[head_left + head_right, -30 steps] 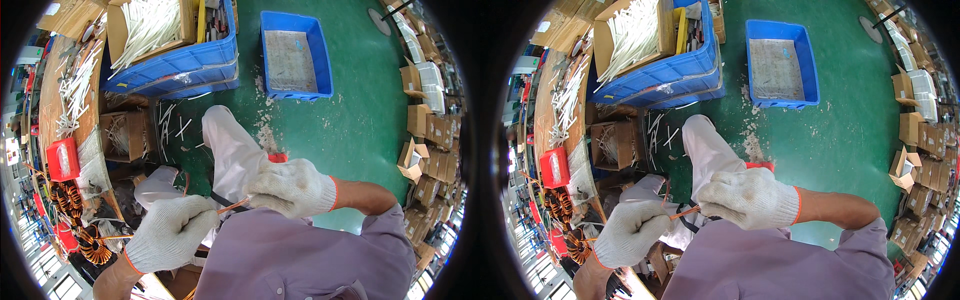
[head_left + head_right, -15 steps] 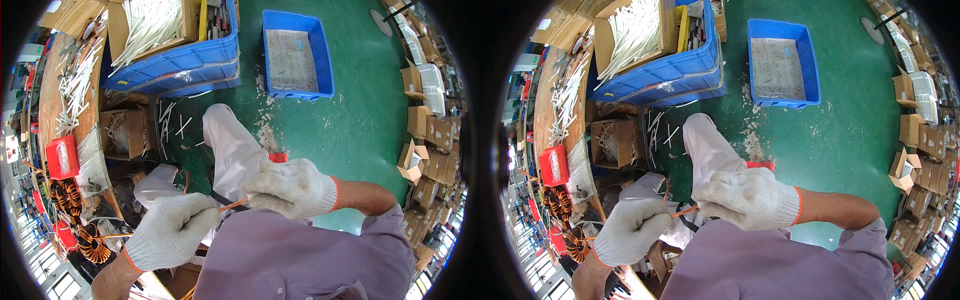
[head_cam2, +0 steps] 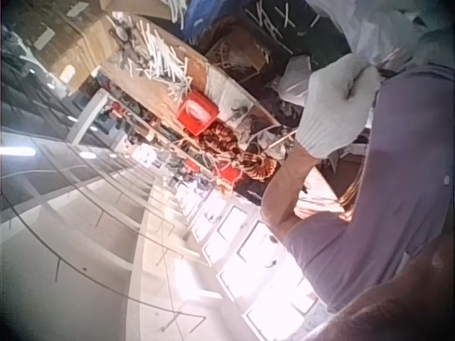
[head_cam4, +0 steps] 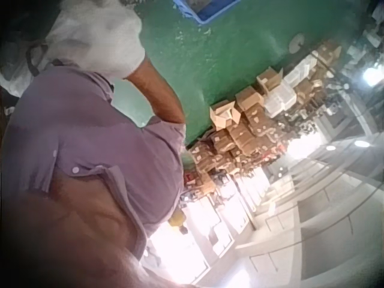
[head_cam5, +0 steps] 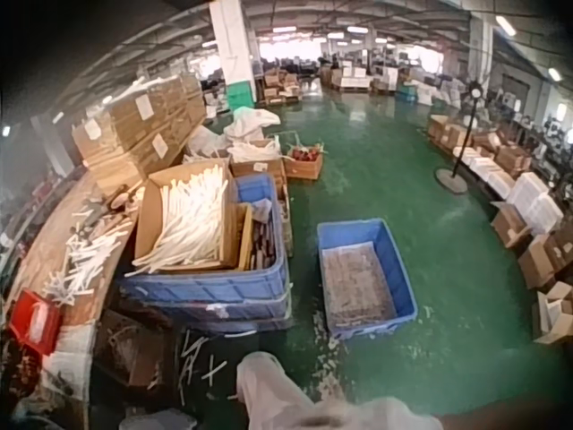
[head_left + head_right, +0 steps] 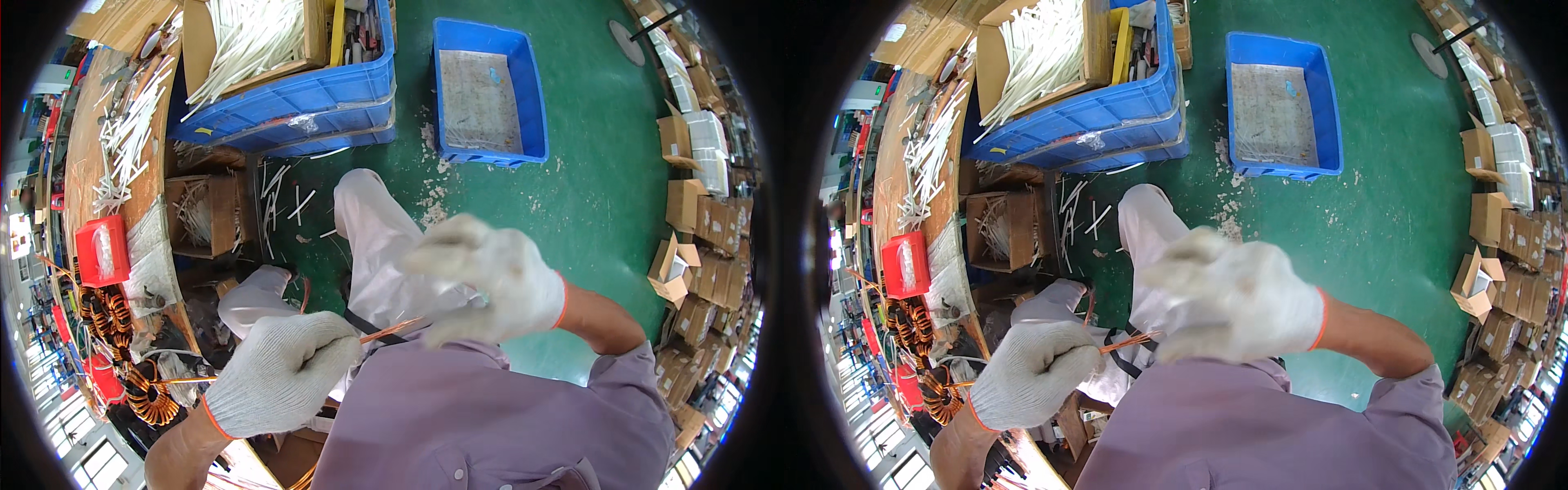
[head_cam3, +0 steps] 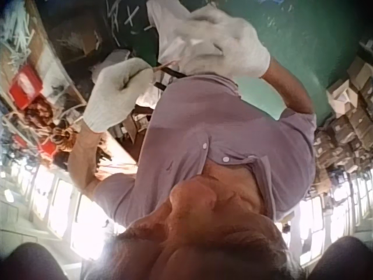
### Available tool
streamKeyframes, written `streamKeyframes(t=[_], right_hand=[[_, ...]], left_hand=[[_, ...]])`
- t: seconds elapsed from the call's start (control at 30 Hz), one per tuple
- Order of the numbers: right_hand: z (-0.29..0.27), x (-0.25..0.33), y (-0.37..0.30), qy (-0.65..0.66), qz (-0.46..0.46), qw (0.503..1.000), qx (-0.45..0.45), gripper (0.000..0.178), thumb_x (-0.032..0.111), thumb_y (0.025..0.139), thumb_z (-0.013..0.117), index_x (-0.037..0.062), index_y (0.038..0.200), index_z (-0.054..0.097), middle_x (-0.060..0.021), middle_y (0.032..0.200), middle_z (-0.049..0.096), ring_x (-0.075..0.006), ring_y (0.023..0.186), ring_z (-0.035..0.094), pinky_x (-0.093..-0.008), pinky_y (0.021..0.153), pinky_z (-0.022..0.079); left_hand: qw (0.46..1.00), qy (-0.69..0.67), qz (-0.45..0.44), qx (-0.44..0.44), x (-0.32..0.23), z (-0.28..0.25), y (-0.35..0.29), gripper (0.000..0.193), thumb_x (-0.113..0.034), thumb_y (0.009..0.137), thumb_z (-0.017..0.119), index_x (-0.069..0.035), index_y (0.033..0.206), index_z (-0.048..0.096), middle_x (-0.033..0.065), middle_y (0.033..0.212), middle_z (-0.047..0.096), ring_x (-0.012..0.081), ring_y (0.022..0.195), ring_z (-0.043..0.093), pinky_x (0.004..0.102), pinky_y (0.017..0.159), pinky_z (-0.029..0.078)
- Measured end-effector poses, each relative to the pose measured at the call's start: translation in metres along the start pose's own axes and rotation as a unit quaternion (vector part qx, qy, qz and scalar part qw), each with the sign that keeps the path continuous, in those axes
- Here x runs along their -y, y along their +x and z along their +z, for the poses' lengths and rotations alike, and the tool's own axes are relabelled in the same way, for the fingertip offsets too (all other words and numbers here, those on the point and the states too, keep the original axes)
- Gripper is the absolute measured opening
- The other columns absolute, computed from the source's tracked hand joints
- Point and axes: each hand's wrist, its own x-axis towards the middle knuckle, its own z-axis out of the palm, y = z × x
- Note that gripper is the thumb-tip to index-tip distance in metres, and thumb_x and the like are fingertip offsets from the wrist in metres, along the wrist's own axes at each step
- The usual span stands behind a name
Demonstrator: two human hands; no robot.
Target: Assembling electrical components by wrapping copper wire around magnetic cores and securing them with zip ties and tape.
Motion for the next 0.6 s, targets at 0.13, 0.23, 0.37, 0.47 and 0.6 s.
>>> streamKeyframes(t=[0.13, 0.23, 0.37, 0.47, 0.6], right_hand=[[0.020, 0.017, 0.009, -0.041, -0.088, 0.993, 0.068, 0.035, 0.021, 0.081, 0.091, 0.0127, 0.110, 0.075, -0.0019, 0.089, 0.066, -0.0210, 0.065, 0.065, -0.0347, 0.052, 0.050], [0.026, 0.018, 0.007, -0.021, -0.088, 0.995, 0.037, 0.021, 0.012, 0.086, 0.084, 0.0129, 0.105, 0.074, -0.0006, 0.084, 0.062, -0.0195, 0.063, 0.062, -0.0360, 0.048, 0.044], [0.030, 0.015, -0.005, 0.079, -0.059, 0.995, -0.015, 0.024, 0.012, 0.085, 0.086, 0.0116, 0.105, 0.074, -0.0038, 0.085, 0.063, -0.0238, 0.066, 0.063, -0.0365, 0.050, 0.046], [0.028, 0.004, -0.014, 0.133, -0.053, 0.990, -0.016, 0.028, 0.014, 0.084, 0.089, 0.0099, 0.108, 0.075, -0.0050, 0.091, 0.066, -0.0252, 0.071, 0.066, -0.0356, 0.051, 0.049], [0.019, 0.014, -0.004, -0.012, -0.062, 0.997, -0.043, 0.036, 0.021, 0.082, 0.087, 0.0106, 0.112, 0.071, -0.0024, 0.102, 0.067, -0.0193, 0.076, 0.069, -0.0339, 0.055, 0.055]], left_hand=[[0.999, 0.008, -0.033, 0.001, 0.001, 0.000, -0.001, 0.020, -0.014, 0.103, 0.066, 0.003, 0.108, 0.075, 0.0155, 0.075, 0.070, 0.0197, 0.064, 0.066, 0.0346, 0.060, 0.049], [0.998, -0.048, 0.038, -0.030, 0.001, 0.010, 0.007, 0.018, -0.013, 0.103, 0.066, 0.002, 0.107, 0.074, 0.0159, 0.075, 0.069, 0.0189, 0.064, 0.066, 0.0347, 0.060, 0.050], [0.999, -0.027, 0.039, -0.025, -0.008, 0.015, 0.007, 0.016, -0.009, 0.101, 0.067, 0.005, 0.104, 0.075, 0.0118, 0.076, 0.067, 0.0120, 0.067, 0.060, 0.0318, 0.062, 0.049], [0.998, -0.039, 0.040, -0.024, -0.010, 0.011, 0.004, 0.017, -0.010, 0.101, 0.067, 0.005, 0.103, 0.075, 0.0102, 0.075, 0.066, 0.0108, 0.067, 0.059, 0.0314, 0.061, 0.048], [0.998, -0.059, 0.006, -0.001, -0.014, 0.007, 0.006, 0.019, -0.013, 0.101, 0.066, 0.004, 0.102, 0.074, 0.0139, 0.073, 0.066, 0.0099, 0.065, 0.059, 0.0325, 0.060, 0.050]])
